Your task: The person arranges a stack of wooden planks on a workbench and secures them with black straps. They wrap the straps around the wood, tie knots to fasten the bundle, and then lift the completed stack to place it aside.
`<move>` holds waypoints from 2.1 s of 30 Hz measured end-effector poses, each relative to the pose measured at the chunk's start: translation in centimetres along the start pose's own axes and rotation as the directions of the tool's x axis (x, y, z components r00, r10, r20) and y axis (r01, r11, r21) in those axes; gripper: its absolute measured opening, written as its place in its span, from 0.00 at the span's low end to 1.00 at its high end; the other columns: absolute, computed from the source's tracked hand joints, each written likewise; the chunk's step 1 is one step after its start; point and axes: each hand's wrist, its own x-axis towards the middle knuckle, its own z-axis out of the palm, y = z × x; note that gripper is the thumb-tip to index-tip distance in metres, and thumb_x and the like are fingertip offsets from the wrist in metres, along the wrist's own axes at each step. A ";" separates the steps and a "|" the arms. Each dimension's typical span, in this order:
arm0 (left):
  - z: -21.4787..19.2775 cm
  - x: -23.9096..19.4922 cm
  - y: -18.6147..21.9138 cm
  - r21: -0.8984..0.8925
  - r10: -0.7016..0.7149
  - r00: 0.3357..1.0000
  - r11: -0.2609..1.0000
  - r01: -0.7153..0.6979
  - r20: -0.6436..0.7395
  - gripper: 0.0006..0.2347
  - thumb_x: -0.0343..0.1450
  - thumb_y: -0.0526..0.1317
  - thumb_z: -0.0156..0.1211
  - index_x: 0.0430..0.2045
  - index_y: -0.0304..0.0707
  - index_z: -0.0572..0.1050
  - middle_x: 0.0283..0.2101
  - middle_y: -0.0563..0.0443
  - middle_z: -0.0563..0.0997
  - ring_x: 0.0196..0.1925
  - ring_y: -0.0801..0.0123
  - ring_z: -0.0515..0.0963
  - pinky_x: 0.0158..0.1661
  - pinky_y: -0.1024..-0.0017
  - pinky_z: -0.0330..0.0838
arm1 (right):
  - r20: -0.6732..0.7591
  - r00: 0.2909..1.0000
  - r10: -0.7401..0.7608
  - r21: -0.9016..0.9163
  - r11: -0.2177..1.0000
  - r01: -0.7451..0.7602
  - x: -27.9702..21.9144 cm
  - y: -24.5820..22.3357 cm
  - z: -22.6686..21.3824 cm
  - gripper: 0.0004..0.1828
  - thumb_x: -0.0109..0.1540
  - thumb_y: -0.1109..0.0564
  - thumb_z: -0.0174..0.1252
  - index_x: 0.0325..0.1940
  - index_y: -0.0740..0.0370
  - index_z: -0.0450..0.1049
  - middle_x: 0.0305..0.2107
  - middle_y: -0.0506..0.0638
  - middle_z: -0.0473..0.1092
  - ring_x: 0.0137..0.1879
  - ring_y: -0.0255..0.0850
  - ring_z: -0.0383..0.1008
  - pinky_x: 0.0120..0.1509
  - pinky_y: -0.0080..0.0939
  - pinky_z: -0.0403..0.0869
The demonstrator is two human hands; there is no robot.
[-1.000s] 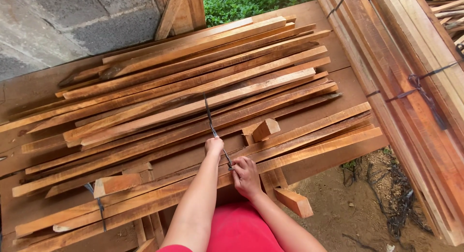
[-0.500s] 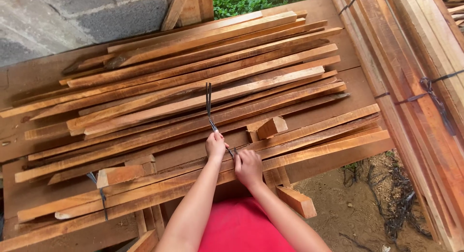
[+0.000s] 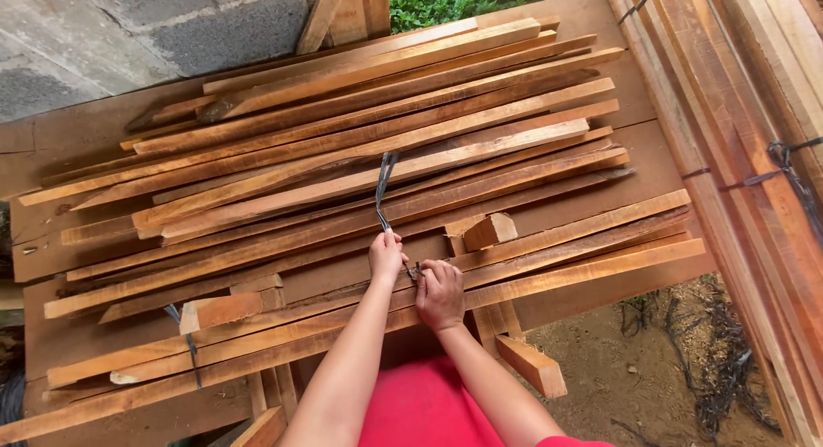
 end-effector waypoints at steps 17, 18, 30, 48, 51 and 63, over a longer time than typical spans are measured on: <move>0.0 -7.2 -1.3 0.695 0.613 0.789 0.557 -0.454 0.024 0.14 0.79 0.49 0.46 0.21 0.55 0.72 0.25 0.59 0.84 0.41 0.71 0.84 0.51 0.66 0.69 | -0.064 0.997 0.040 0.251 0.968 -0.023 1.0 -0.5 -2.4 0.12 0.67 0.56 0.54 0.28 0.54 0.73 0.35 0.43 0.74 0.48 0.42 0.77 0.57 0.43 0.70; 0.0 -7.0 -1.9 0.717 0.658 0.753 0.524 -0.460 0.002 0.14 0.78 0.49 0.49 0.21 0.54 0.71 0.25 0.61 0.83 0.40 0.73 0.83 0.51 0.68 0.70 | -0.060 0.998 0.008 0.270 0.963 0.009 1.1 -0.8 -3.0 0.12 0.66 0.57 0.56 0.27 0.57 0.72 0.34 0.45 0.74 0.49 0.44 0.77 0.58 0.44 0.70; -0.2 -5.8 -1.1 0.690 0.302 0.950 0.671 -0.272 0.082 0.16 0.79 0.56 0.42 0.23 0.61 0.74 0.29 0.70 0.85 0.49 0.73 0.81 0.55 0.66 0.65 | 0.167 0.986 0.014 0.008 1.000 -0.016 -4.0 -0.6 -3.3 0.08 0.64 0.48 0.57 0.32 0.49 0.74 0.45 0.40 0.69 0.62 0.44 0.67 0.67 0.48 0.63; 3.7 6.1 -6.8 0.649 -0.326 0.936 0.742 0.168 0.131 0.08 0.61 0.42 0.57 0.17 0.55 0.86 0.19 0.62 0.84 0.42 0.68 0.87 0.47 0.73 0.77 | 0.319 0.945 0.074 0.093 0.990 -0.109 -0.7 -1.3 -5.0 0.10 0.66 0.47 0.55 0.33 0.46 0.76 0.53 0.31 0.73 0.61 0.38 0.67 0.63 0.45 0.62; 6.2 10.8 -13.3 0.640 -0.350 0.931 0.740 0.206 0.105 0.07 0.58 0.43 0.58 0.14 0.59 0.85 0.21 0.63 0.84 0.41 0.64 0.86 0.47 0.71 0.77 | 0.346 0.932 0.104 0.175 0.969 -0.173 0.6 -1.1 -4.7 0.10 0.67 0.48 0.54 0.34 0.45 0.78 0.48 0.30 0.76 0.59 0.36 0.70 0.62 0.42 0.65; 5.2 8.7 -10.1 0.296 -0.334 0.942 0.905 0.306 0.046 0.07 0.57 0.37 0.60 0.18 0.42 0.86 0.23 0.47 0.85 0.38 0.53 0.85 0.39 0.63 0.78 | 0.345 0.896 0.280 0.183 0.916 -0.356 1.2 -0.4 -0.6 0.18 0.70 0.45 0.51 0.24 0.43 0.72 0.28 0.34 0.76 0.48 0.35 0.76 0.57 0.40 0.66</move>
